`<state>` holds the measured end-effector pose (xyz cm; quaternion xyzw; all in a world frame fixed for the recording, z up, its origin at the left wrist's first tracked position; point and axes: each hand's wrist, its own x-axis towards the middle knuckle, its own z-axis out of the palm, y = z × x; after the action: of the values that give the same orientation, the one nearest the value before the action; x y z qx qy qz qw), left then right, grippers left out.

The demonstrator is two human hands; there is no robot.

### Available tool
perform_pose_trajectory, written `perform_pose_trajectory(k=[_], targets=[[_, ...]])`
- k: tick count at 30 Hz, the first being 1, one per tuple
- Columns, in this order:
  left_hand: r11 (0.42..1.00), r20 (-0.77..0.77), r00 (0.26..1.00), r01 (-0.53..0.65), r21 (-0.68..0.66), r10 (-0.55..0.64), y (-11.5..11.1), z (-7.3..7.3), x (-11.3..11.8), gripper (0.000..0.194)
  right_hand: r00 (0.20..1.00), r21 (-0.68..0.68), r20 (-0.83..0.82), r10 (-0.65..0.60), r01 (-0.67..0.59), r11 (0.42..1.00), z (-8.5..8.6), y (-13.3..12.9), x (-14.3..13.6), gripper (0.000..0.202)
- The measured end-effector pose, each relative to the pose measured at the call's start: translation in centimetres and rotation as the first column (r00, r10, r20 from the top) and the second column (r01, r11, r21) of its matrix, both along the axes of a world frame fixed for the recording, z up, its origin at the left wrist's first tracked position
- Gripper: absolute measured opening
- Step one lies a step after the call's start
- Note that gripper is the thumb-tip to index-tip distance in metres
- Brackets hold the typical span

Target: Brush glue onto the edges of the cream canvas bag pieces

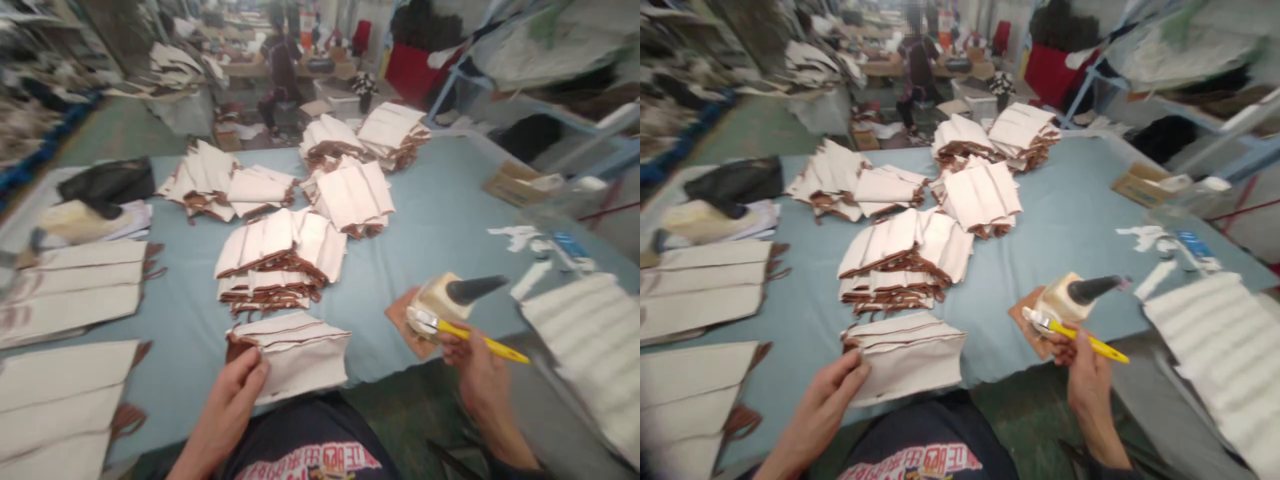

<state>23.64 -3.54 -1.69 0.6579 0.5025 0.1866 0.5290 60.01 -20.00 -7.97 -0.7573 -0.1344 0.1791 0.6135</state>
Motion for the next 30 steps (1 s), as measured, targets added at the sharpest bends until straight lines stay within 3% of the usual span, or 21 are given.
perform_pose_trajectory(k=[2,3,5,8,12,17,21,25,30], targets=[[0.999,0.046,0.999,-0.009,-0.036,0.01,-0.1,0.9,-0.1,0.047,0.968,0.156,-0.239,0.07,-0.033,0.987,2.0,3.0,-2.7,0.042],[0.998,0.072,0.997,-0.014,-0.057,0.018,-0.1,1.3,-0.3,0.046,0.916,0.247,-0.37,0.154,-0.063,0.967,3.3,4.4,-4.5,0.04],[0.995,0.12,0.992,-0.021,-0.097,0.032,-0.3,2.3,-0.8,0.044,0.822,0.361,-0.483,0.302,-0.128,0.924,6.2,6.9,-8.5,0.039],[0.993,0.165,0.986,-0.012,-0.115,0.031,-0.7,3.5,-1.8,0.04,0.789,0.44,-0.42,0.448,-0.254,0.861,9.8,9.4,-14.1,0.042],[0.999,0.144,0.989,-0.042,0.029,0.038,-1.2,4.7,-2.9,0.032,0.812,0.49,-0.198,0.549,-0.403,0.773,12.3,10.5,-18.3,0.04],[0.991,0.158,0.983,-0.11,0.078,0.097,-2.1,5.0,-4.5,0.031,0.746,0.496,-0.004,0.666,-0.577,0.649,13.5,10.2,-19.8,0.039],[0.987,0.284,0.947,-0.126,-0.101,0.15,-2.8,4.7,-5.9,0.039,0.686,0.501,0.147,0.712,-0.672,0.545,13.5,10.2,-20.4,0.036],[0.936,0.417,0.888,-0.041,-0.35,0.195,-3.2,5.3,-6.5,0.044,0.704,0.49,0.149,0.695,-0.663,0.566,13.5,10.5,-22.1,0.036],[0.884,0.508,0.814,-0.015,-0.468,0.283,-3.8,5.7,-6.2,0.042,0.76,0.507,0.212,0.615,-0.623,0.596,13.3,10.8,-23.9,0.036]])
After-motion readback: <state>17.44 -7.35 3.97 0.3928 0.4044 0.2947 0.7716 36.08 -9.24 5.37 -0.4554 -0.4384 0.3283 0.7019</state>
